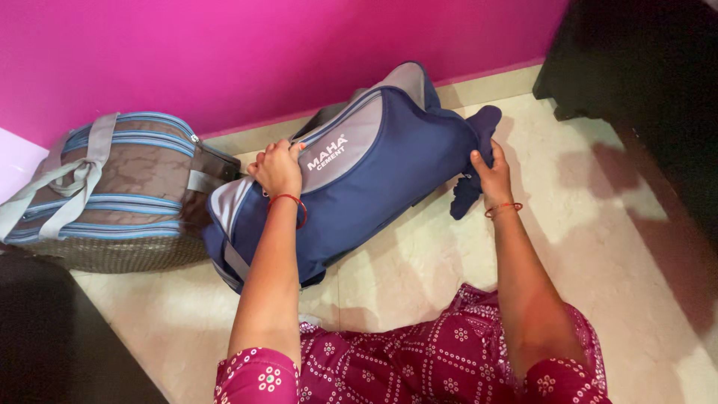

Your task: The person sits on the floor and wipes the exterior of a blue duffel bag with a dark cloth. They repeatedly rub and smooth the bag's surface, turning it to access different sides and seams.

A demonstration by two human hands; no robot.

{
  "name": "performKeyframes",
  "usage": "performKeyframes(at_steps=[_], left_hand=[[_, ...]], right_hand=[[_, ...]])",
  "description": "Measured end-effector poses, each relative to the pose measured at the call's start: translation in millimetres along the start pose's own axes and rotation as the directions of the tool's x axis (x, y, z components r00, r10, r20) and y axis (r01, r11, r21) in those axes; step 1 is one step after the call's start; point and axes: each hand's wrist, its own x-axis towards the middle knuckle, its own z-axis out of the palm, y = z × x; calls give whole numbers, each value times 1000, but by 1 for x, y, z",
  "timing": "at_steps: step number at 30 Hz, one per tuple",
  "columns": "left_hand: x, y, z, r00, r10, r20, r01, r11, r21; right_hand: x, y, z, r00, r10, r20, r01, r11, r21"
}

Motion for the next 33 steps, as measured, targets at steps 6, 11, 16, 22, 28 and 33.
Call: performKeyframes(at_steps=[6,11,16,22,28,33], left_hand=[[16,-11,18,1000,16,-16,-15,999,47],[37,-17,26,1000,-11,21,9,997,83],[44,-22,30,985,82,-150,-61,988,141],[45,-28,37,996,-9,92,12,999,-31],[40,-31,40,994,35,101,-26,996,-86],[34,-21,27,991,2,136,5,998,-58]], right_hand=[[8,9,-1,993,-19,-118,-25,932,-362],[-19,33,66,957,-148,-250,94,972,-217],[-153,64,185,980,-192,-47,146,861,-488],[-143,100,181,987,-154,-50,102,834,-543],[-30,79,88,958,14,-286,53,973,224],[10,33,27,966,238,-104,-193,926,324]])
